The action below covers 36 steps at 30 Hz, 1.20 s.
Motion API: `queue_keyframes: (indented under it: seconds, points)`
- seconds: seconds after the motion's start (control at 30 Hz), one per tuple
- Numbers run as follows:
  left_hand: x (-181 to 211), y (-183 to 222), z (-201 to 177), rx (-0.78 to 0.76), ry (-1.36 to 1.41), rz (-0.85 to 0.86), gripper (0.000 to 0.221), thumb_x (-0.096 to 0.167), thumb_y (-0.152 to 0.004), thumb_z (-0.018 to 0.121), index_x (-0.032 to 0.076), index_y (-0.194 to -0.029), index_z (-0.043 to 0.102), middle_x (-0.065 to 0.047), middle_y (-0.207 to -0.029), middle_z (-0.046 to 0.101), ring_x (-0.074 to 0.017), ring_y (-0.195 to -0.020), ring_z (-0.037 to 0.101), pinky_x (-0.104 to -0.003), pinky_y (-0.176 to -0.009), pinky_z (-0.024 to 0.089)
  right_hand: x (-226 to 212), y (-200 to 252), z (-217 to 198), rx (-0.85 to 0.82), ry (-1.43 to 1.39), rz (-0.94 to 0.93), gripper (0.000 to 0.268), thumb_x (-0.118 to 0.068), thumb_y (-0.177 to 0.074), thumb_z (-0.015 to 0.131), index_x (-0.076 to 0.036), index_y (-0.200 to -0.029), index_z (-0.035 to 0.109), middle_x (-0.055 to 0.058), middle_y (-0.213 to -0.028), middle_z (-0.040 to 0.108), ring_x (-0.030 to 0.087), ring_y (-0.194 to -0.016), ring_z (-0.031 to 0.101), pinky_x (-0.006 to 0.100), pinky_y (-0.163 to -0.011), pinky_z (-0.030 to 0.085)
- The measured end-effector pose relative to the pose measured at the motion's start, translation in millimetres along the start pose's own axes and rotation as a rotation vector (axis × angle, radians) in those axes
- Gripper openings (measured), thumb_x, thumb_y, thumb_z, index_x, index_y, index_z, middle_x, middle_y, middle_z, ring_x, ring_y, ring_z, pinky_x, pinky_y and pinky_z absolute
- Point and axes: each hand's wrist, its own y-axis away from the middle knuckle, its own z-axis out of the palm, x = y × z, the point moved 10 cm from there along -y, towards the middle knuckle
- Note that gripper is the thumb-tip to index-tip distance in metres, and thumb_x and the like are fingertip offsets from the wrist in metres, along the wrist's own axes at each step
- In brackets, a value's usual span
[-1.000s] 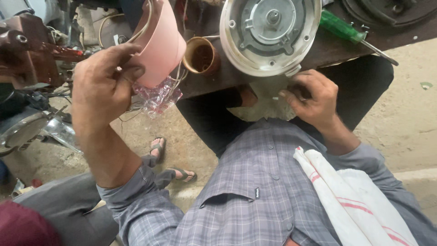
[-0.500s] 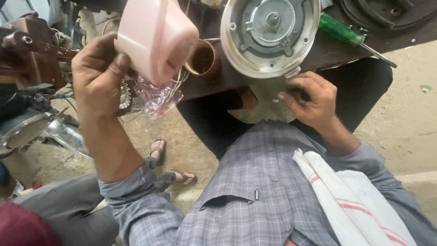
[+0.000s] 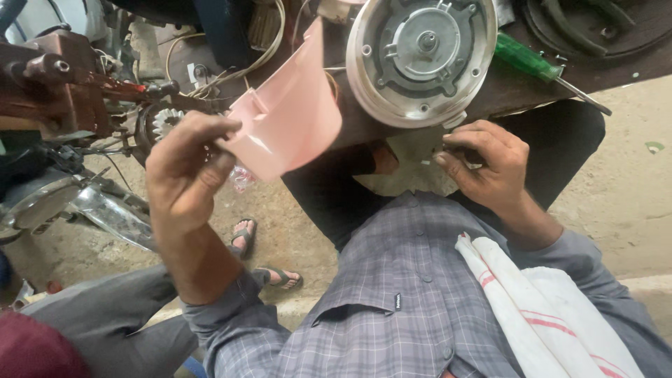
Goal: The person assembles a small white appliance by attaching a motor unit to a base, securing it with a screwdriver, and then fitting a pink plastic cover. The person handles the motor, base, and cover, using a screwdriver to tighten components.
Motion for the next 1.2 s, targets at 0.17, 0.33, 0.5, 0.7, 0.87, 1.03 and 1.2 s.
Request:
queue_keyframes:
  seconds: [0.17, 0.33, 0.5, 0.7, 0.87, 1.03, 1.2]
  points:
    - [15.3, -4.3, 7.5, 0.049, -0.391, 0.163, 0.029, 0.000, -0.098, 0.068, 0.001, -0.127, 0.068, -0.006, -0.100, 0.069, -0.0156, -0.086, 0.060, -0.028, -0.077, 0.047, -1.9, 2.4, -12.8, 0.061, 0.077, -0.160, 0.023, -0.015, -0.099, 0.083, -0.003, -0.112, 0.069, 0.012, -0.102, 0.072, 0.020, -0.084, 0.072, 0.029, -0.070, 0.059]
    - [-9.8, -36.9, 18.5, 0.089, -0.776, 0.238, 0.022, 0.000, -0.105, 0.072, 0.004, -0.127, 0.069, -0.007, -0.107, 0.072, -0.0225, -0.103, 0.060, -0.037, -0.091, 0.049, 53.1, -16.4, -68.9, 0.175, 0.456, -0.193, 0.014, -0.011, -0.107, 0.074, -0.002, -0.115, 0.067, 0.013, -0.108, 0.068, 0.027, -0.098, 0.065, 0.040, -0.084, 0.052]
    - [-45.3, -63.7, 30.5, 0.108, -0.903, 0.242, 0.026, -0.001, -0.100, 0.070, 0.002, -0.125, 0.068, -0.010, -0.113, 0.070, -0.0316, -0.111, 0.057, -0.044, -0.095, 0.050, 122.4, -35.8, -109.6, 0.026, 0.914, -0.117, 0.019, -0.014, -0.099, 0.072, -0.004, -0.114, 0.065, 0.012, -0.116, 0.061, 0.030, -0.114, 0.058, 0.043, -0.101, 0.048]
    - [-86.2, -63.5, 28.4, 0.109, -1.038, 0.209, 0.027, -0.003, -0.096, 0.069, 0.005, -0.122, 0.071, -0.009, -0.112, 0.071, -0.0309, -0.110, 0.058, -0.043, -0.097, 0.049, 150.0, -42.6, -102.5, -0.116, 1.192, -0.128, 0.028, -0.033, -0.094, 0.073, -0.007, -0.105, 0.069, 0.013, -0.119, 0.060, 0.031, -0.120, 0.056, 0.046, -0.094, 0.046]
    - [-110.2, -57.6, 23.2, 0.090, -1.085, 0.130, 0.025, -0.001, -0.096, 0.070, 0.007, -0.120, 0.072, -0.008, -0.109, 0.072, -0.0314, -0.110, 0.059, -0.046, -0.095, 0.050, 164.8, -48.2, -101.1, -0.191, 1.224, -0.018, 0.030, -0.033, -0.102, 0.070, -0.004, -0.110, 0.072, 0.017, -0.116, 0.061, 0.034, -0.120, 0.056, 0.048, -0.087, 0.047]
    - [-115.1, -49.4, 27.3, 0.061, -1.098, 0.106, 0.046, -0.003, -0.090, 0.068, 0.002, -0.136, 0.066, -0.015, -0.118, 0.069, -0.0353, -0.117, 0.059, -0.047, -0.099, 0.049, 151.7, -49.6, -92.3, -0.183, 1.440, -0.116, 0.028, -0.033, -0.106, 0.065, -0.005, -0.103, 0.065, 0.014, -0.112, 0.063, 0.030, -0.118, 0.058, 0.049, -0.093, 0.049]
    - [-105.6, -45.3, 25.7, 0.101, -1.123, 0.071, 0.064, -0.003, -0.081, 0.067, -0.001, -0.144, 0.059, -0.020, -0.127, 0.067, -0.0360, -0.121, 0.058, -0.049, -0.106, 0.047, 104.6, -40.6, -106.2, -0.083, 0.822, 0.206, 0.023, -0.022, -0.110, 0.057, 0.001, -0.108, 0.057, 0.020, -0.110, 0.060, 0.032, -0.101, 0.060, 0.046, -0.087, 0.048]
